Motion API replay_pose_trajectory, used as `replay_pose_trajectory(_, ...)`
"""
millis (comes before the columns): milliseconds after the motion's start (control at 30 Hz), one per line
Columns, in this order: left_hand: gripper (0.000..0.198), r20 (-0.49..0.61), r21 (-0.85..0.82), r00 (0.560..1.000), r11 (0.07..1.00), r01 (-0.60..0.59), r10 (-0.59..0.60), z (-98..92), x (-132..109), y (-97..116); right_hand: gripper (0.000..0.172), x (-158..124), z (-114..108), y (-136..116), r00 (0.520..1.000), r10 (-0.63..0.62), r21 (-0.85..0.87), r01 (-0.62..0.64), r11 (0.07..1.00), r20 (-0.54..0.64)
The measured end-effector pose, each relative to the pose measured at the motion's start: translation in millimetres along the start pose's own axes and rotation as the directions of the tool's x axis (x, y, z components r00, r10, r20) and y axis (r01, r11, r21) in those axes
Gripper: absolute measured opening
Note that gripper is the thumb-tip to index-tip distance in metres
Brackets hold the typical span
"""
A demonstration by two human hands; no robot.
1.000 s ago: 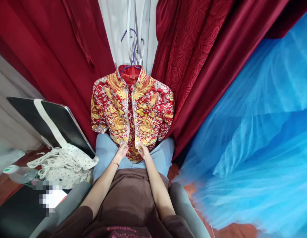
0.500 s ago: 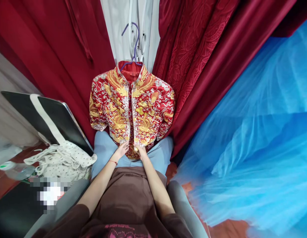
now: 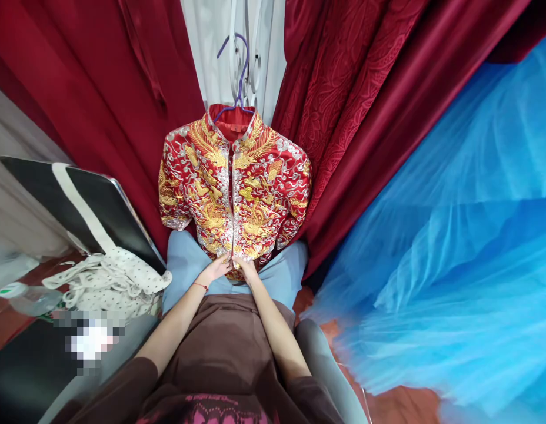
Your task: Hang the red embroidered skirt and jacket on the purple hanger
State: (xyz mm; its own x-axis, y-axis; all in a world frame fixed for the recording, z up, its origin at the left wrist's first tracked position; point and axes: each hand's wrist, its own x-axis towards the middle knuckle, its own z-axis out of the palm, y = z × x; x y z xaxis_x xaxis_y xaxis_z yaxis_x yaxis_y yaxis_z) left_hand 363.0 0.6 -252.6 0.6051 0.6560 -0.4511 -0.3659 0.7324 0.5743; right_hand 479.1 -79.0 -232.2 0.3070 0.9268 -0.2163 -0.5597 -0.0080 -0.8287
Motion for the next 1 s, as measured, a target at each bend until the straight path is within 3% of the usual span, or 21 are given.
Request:
replay_pose_trajectory(233,0.021,-0.049,0.05,0.99,0.99,-0.133,0.135,8.1,-2.5,-4.2,0.055,3.1,1.3,2.4,0.995,-0.069,0.111,0.077,0.991,-0.074)
replay_pose_trajectory(433,0.036,-0.069,0.093,0.977,0.976,-0.195,0.201,8.0,-3.1,-7.0,0.049,6.3,2.0,9.0,0.978,-0.134,0.101,0.151,0.983,-0.159)
replay_pose_trajectory(600,0.025,-0.067,0.08,0.976,0.976,-0.203,0.208,4.7,-4.0,-6.1,0.046,8.4,-1.0,12.9,0.98,-0.009,-0.01,0.007,1.0,-0.198)
replay_pose_trajectory(767,0.016,-0.059,0.08,0.978,0.977,-0.196,0.201,5.4,-2.5,-6.0,0.041,8.3,-3.6,10.1,0.984,0.062,0.012,-0.061,0.998,-0.168)
replay_pose_trajectory(1000,0.034,-0.095,0.122,0.962,0.962,-0.245,0.257,6.1,-0.7,-14.4,0.031,11.1,-5.8,10.4,0.983,0.088,0.098,-0.073,0.992,-0.158)
